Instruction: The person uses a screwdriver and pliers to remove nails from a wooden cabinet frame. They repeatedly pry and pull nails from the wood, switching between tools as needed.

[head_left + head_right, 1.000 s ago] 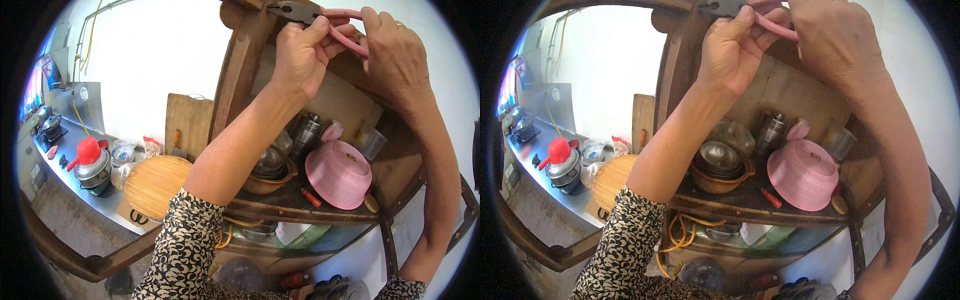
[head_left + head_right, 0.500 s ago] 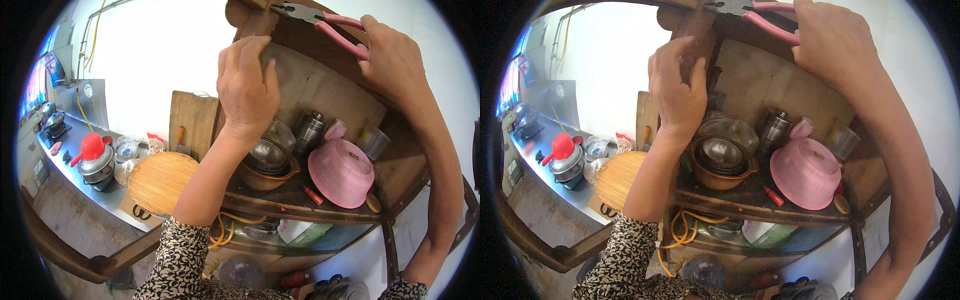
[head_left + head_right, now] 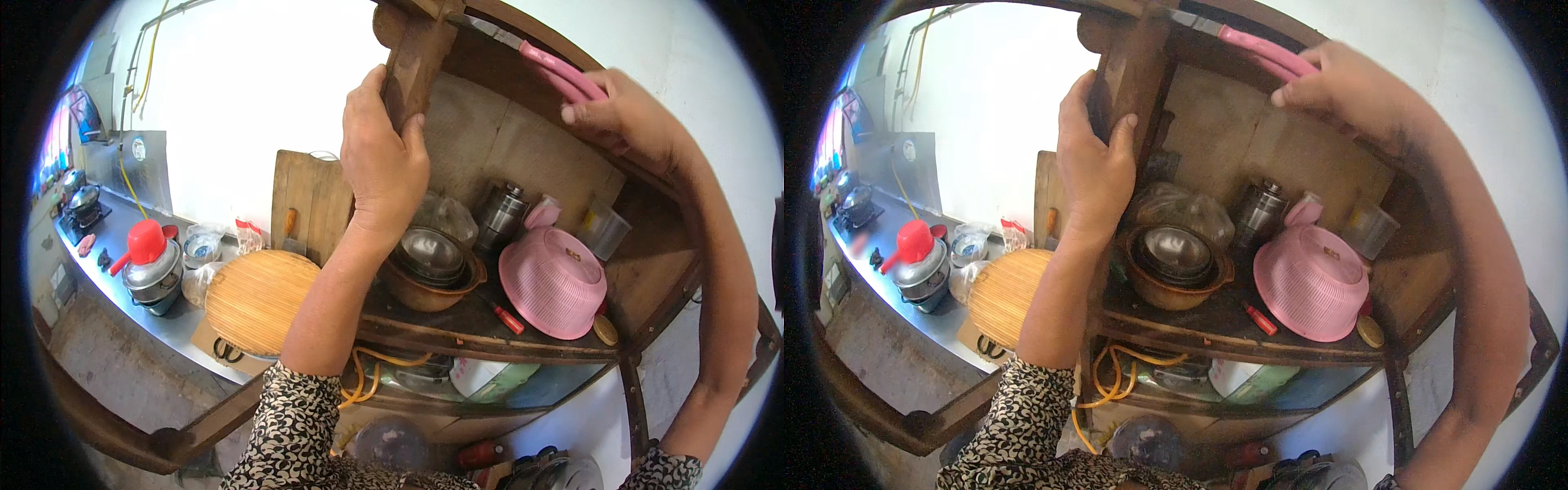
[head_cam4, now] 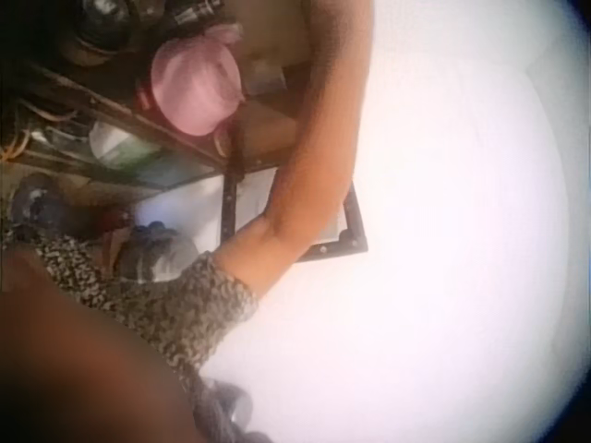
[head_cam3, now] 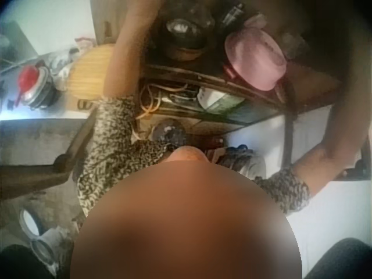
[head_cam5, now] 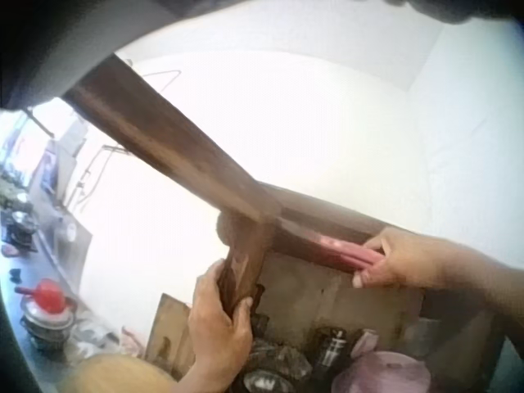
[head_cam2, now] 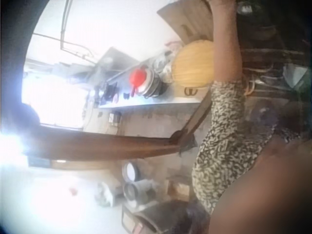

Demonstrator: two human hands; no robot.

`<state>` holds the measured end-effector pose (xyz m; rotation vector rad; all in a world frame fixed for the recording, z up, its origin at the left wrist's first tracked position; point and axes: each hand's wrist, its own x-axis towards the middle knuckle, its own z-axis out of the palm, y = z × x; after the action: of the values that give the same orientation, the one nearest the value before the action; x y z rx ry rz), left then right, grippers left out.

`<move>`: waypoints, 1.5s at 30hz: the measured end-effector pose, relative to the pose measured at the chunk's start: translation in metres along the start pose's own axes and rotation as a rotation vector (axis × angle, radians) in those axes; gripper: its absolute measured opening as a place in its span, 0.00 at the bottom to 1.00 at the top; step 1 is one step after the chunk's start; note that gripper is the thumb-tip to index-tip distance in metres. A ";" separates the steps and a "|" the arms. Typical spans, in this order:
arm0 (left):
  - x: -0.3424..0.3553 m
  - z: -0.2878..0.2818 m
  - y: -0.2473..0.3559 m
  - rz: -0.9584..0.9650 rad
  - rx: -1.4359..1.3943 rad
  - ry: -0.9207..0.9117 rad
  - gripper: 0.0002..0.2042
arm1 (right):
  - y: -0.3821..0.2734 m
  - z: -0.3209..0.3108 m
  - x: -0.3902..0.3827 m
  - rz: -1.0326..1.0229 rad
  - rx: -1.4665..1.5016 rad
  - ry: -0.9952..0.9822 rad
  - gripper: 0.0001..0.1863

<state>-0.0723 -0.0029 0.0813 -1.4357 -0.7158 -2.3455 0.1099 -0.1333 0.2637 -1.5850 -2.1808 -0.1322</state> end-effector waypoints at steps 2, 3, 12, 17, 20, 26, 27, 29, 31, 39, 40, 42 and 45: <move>-0.001 0.003 0.000 -0.014 -0.038 -0.004 0.30 | 0.001 0.014 -0.006 -0.053 0.045 -0.119 0.18; -0.004 0.004 0.001 -0.020 -0.050 -0.015 0.30 | 0.005 0.023 -0.006 -0.080 0.078 -0.182 0.18; -0.004 0.007 -0.005 -0.055 -0.124 -0.041 0.29 | 0.058 0.115 -0.021 -0.059 0.802 -0.093 0.25; -0.001 0.003 0.011 0.168 0.166 -0.030 0.27 | 0.078 0.181 -0.052 -0.045 1.245 -0.029 0.27; 0.019 0.006 0.019 0.581 0.455 -0.016 0.25 | 0.089 0.223 -0.081 -0.074 1.341 -0.059 0.28; 0.066 0.015 0.020 0.834 0.924 -0.232 0.27 | 0.107 0.280 -0.112 -0.018 1.537 -0.190 0.28; 0.066 0.014 0.017 0.862 0.952 -0.237 0.26 | 0.110 0.286 -0.114 -0.010 1.556 -0.191 0.28; 0.068 0.010 0.014 0.922 1.017 -0.245 0.26 | 0.113 0.297 -0.114 -0.003 1.599 -0.201 0.27; 0.069 0.006 0.017 0.950 1.075 -0.283 0.25 | 0.115 0.305 -0.116 0.033 1.620 -0.223 0.26; 0.054 -0.003 0.019 0.892 0.901 -0.332 0.29 | 0.108 0.329 -0.105 0.041 1.456 -0.229 0.24; 0.042 -0.006 0.018 0.776 0.806 -0.383 0.34 | 0.105 0.322 -0.098 0.031 1.383 -0.199 0.24; 0.019 -0.014 0.015 0.520 0.674 -0.384 0.36 | 0.098 0.310 -0.079 -0.076 1.265 -0.059 0.23; -0.007 -0.024 0.000 0.244 0.470 -0.340 0.35 | 0.080 0.265 -0.041 -0.283 1.018 0.222 0.29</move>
<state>-0.0868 -0.0166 0.0662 -1.5998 -1.0294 -1.6261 0.1166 -0.0554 -0.0052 -0.6500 -1.7882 0.5956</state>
